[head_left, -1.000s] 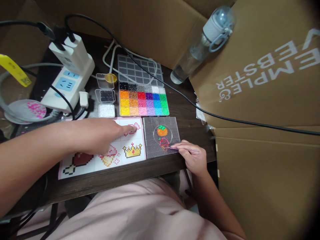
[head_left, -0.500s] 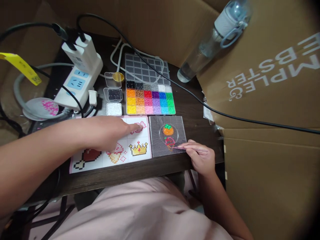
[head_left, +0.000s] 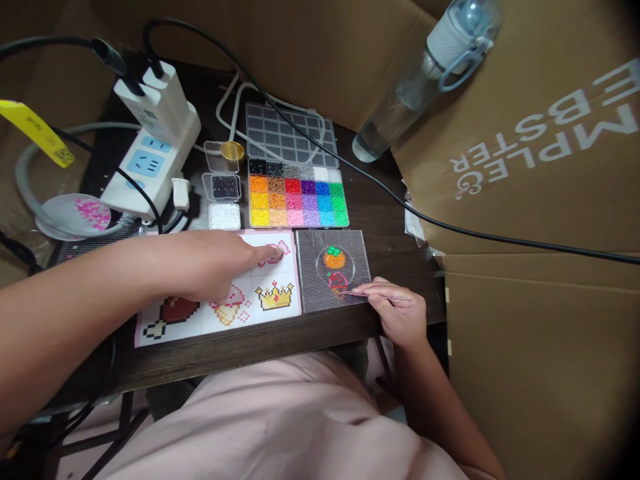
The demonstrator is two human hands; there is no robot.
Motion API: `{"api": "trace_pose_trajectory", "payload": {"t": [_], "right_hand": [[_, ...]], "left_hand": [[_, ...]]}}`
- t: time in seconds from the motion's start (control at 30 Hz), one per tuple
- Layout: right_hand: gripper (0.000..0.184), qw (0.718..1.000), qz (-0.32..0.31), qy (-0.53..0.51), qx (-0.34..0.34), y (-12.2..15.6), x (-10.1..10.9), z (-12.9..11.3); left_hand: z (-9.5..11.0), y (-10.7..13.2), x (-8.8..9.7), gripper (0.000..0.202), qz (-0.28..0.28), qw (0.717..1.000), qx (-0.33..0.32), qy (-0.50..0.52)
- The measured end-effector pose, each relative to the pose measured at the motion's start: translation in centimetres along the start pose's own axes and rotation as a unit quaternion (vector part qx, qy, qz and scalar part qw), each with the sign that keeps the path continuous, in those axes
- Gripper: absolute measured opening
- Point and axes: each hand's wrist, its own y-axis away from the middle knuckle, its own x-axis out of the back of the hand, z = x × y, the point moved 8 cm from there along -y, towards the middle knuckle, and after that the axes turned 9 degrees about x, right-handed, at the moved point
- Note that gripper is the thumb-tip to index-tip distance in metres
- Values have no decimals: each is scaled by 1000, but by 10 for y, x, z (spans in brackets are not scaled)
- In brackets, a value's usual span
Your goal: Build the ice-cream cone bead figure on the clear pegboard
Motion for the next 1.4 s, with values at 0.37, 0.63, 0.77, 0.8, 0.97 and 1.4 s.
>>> {"api": "trace_pose_trajectory", "payload": {"t": [0.37,0.63,0.77,0.8,0.97,1.4], "right_hand": [[18,1000,1,22,-15,2,1,4],[18,1000,4,11,-8,3,2,5],[17,1000,19,0,-16,2,3,5],[17,1000,20,-2,-15,1,3,4],[17,1000,11,0,-1,0,1,1],[15,997,69,26,-11,11,15,7]], "left_hand": [[-1,-1,0,102,14,1000,-13,-8],[2,0,2,100,15,999,-18,-28],[3,0,3,101,21,999,-21,-29],[3,1,3,102,20,999,-20,-27],[-1,-2,-1,102,15,1000,-15,-19],[15,20,12,99,-7,999,-43,-7]]}}
